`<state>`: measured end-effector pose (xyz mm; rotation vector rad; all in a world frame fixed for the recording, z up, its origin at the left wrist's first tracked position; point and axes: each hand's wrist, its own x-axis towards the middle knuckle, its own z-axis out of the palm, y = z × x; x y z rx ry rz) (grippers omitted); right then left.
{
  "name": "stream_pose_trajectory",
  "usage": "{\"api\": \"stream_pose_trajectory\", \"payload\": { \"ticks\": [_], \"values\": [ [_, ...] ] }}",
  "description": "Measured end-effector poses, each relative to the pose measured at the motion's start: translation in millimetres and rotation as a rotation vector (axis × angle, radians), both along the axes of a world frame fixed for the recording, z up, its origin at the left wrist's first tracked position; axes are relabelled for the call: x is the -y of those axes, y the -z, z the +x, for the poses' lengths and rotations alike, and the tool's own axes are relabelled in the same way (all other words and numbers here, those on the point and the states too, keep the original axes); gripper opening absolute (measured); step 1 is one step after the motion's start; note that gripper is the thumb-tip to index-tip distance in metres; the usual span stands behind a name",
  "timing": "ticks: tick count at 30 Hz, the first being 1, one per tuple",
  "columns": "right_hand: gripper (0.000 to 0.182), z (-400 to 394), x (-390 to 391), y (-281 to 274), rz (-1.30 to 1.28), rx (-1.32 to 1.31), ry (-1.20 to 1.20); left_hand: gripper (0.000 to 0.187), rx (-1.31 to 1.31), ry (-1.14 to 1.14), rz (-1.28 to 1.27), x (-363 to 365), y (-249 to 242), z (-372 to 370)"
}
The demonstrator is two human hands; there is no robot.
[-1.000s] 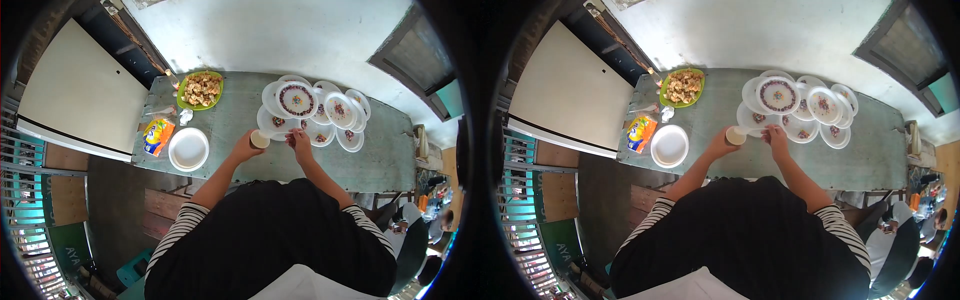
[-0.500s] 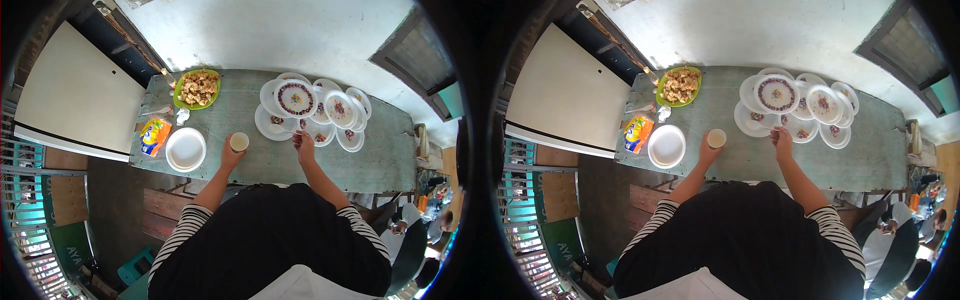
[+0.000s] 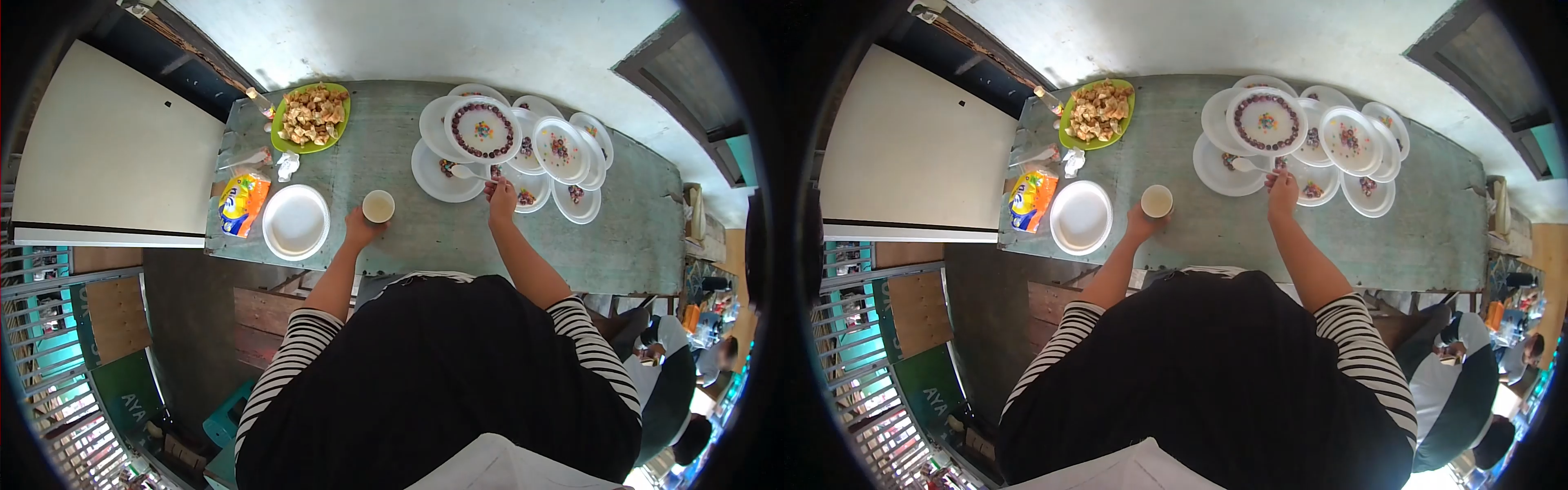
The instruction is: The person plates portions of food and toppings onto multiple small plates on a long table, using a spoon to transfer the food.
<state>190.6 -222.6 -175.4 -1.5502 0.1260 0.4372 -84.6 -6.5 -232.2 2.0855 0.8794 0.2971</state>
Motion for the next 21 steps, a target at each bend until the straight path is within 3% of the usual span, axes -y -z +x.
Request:
{"api": "stream_pose_trajectory", "payload": {
  "ticks": [15, 21],
  "values": [
    [0.032, 10.9, -13.8, 11.5, -0.04, -0.004, 0.025, 0.068, -0.122, 0.059, -0.136, -14.4, 17.4, -0.5],
    [0.032, 14.0, -14.9, 14.8, -0.054, 0.017, 0.016, 0.068, -0.195, 0.086, -0.005, -11.3, 17.7, -0.4]
  ]
}}
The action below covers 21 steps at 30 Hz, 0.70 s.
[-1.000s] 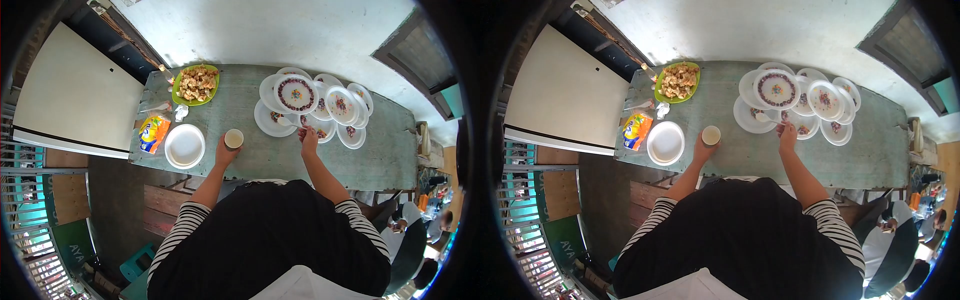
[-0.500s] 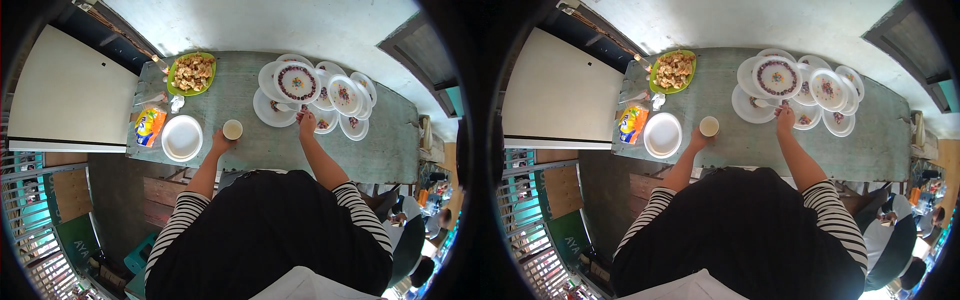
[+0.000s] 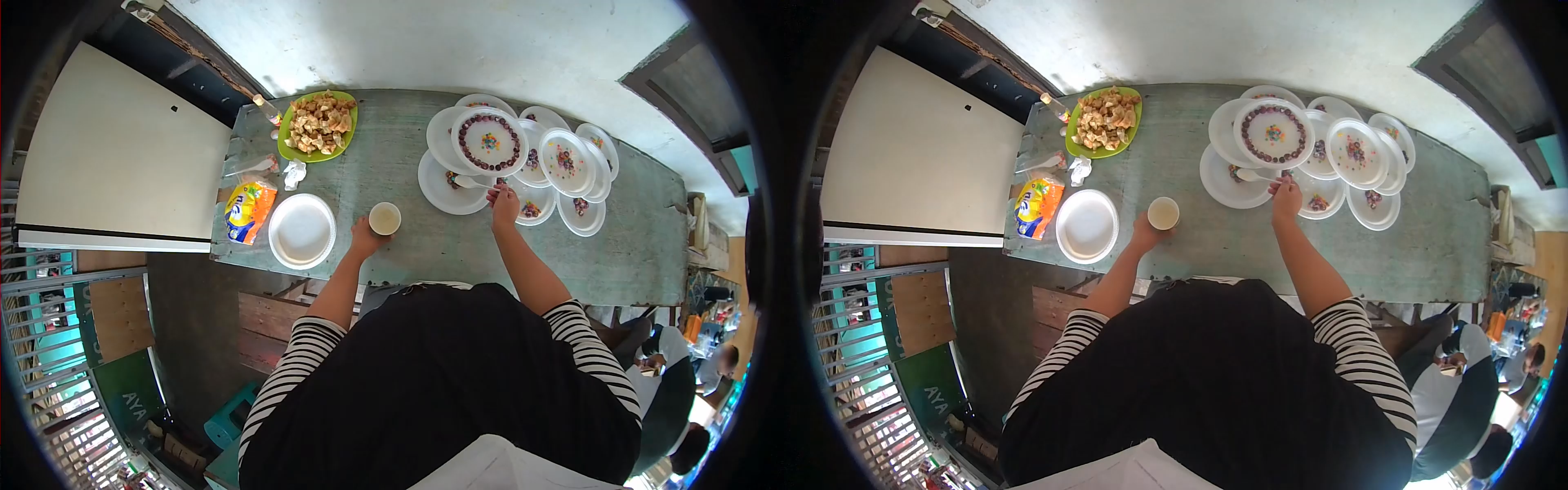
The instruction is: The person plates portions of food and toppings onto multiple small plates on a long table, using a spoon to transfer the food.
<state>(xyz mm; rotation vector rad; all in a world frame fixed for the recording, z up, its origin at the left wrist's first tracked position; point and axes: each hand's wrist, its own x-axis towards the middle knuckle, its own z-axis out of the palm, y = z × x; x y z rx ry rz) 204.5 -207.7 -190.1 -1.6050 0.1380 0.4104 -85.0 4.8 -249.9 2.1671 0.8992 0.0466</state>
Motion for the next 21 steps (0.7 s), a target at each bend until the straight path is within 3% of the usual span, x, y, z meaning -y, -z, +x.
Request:
{"api": "stream_pose_trajectory", "payload": {
  "ticks": [21],
  "values": [
    [0.03, 3.4, -4.2, -2.5, 0.022, -0.004, 0.003, 0.07, 0.028, -0.002, -0.06, -3.4, 1.6, -1.3]
  ]
}}
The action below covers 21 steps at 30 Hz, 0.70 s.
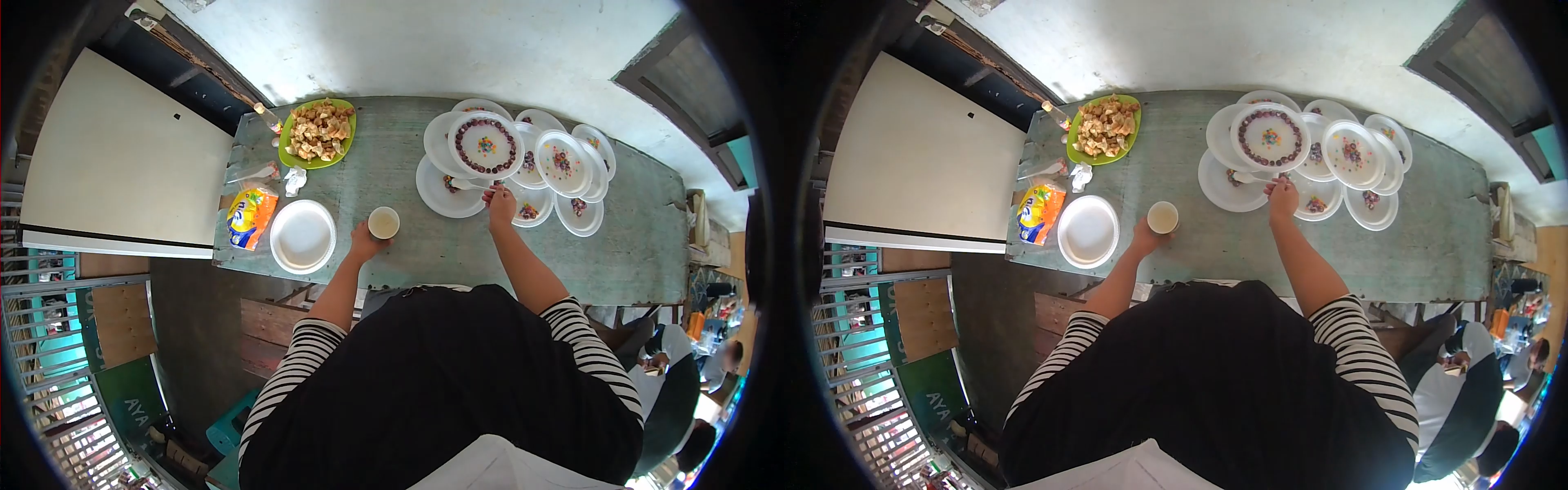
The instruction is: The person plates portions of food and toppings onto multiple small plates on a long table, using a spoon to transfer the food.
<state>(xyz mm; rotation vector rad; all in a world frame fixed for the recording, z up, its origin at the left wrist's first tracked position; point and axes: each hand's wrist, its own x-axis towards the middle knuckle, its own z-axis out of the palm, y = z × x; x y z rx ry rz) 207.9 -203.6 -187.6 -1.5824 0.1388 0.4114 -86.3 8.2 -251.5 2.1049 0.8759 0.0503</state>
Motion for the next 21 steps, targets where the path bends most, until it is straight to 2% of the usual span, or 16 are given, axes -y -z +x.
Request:
{"api": "stream_pose_trajectory", "payload": {
  "ticks": [9, 15, 21],
  "values": [
    [0.03, 3.4, 3.4, -4.6, -0.071, -0.053, -0.001, 0.066, -0.036, 0.027, 0.009, -1.7, -0.9, 0.9],
    [0.028, 3.8, -0.9, -1.8, -0.06, 0.009, 0.002, 0.067, 0.039, 0.009, 0.006, -2.1, 5.4, -1.1],
    [0.028, 8.8, 4.4, 1.2, -0.074, 0.031, 0.001, 0.067, 0.004, -0.004, -0.028, -2.2, 2.2, -0.8]
  ]
}}
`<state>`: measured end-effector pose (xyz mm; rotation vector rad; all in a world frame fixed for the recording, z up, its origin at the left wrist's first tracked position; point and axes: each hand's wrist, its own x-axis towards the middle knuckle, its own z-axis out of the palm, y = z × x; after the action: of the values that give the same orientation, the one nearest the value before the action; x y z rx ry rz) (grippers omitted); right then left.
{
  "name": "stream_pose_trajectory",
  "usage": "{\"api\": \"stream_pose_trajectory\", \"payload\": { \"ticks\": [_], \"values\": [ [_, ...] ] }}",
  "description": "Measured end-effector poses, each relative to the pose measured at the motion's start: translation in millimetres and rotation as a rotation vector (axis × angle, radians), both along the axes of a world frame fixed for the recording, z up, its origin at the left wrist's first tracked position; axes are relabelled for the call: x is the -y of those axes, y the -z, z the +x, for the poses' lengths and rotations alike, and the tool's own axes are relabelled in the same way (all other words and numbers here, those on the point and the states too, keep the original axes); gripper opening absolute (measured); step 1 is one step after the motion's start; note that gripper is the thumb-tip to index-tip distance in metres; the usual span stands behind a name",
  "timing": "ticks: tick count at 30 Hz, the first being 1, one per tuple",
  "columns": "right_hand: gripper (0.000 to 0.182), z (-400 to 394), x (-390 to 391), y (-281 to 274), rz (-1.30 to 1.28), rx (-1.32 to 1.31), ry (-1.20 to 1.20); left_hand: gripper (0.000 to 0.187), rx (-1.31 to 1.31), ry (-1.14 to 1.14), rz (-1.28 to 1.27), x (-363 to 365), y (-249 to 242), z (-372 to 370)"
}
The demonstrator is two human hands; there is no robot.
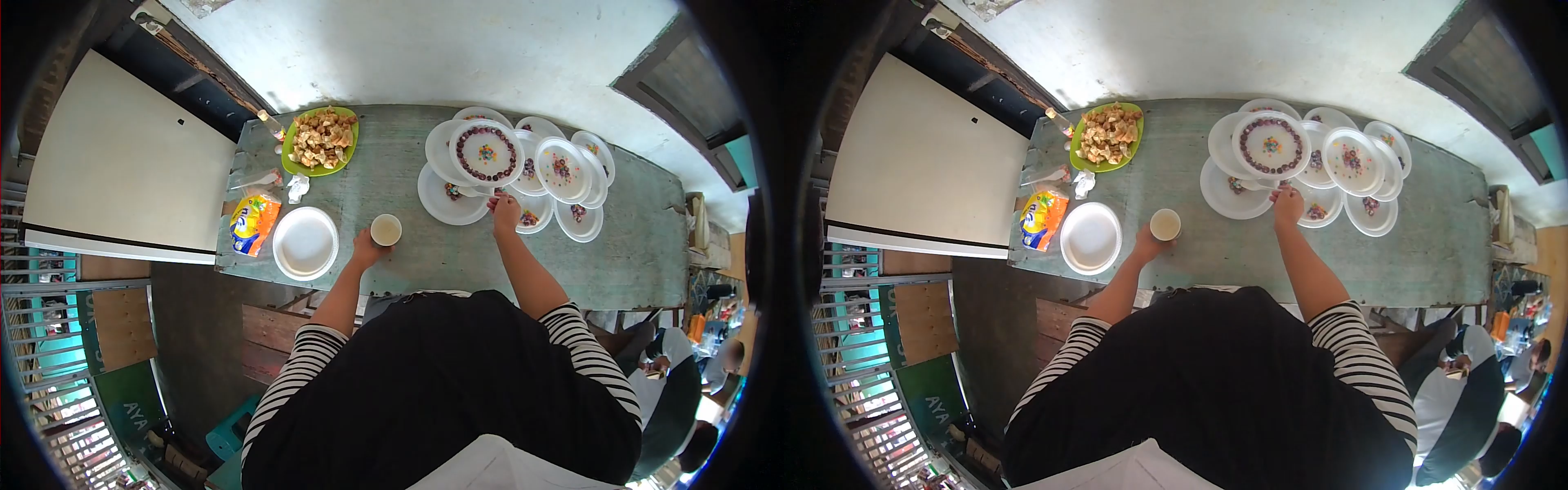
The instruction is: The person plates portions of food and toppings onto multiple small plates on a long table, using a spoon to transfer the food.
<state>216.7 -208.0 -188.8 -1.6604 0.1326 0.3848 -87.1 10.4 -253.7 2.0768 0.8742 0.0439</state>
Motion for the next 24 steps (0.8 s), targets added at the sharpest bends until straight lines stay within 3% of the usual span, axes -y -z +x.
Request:
{"api": "stream_pose_trajectory", "payload": {
  "ticks": [20, 24],
  "values": [
    [0.028, 0.1, -5.2, -17.9, -0.051, -0.03, -0.035, 0.067, 0.01, -0.042, 0.022, 8.0, -21.0, 0.9],
    [0.028, 0.7, 0.5, -10.9, -0.027, -0.005, -0.025, 0.067, 0.007, 0.007, 0.001, 1.0, -2.5, -0.1]
  ]
}}
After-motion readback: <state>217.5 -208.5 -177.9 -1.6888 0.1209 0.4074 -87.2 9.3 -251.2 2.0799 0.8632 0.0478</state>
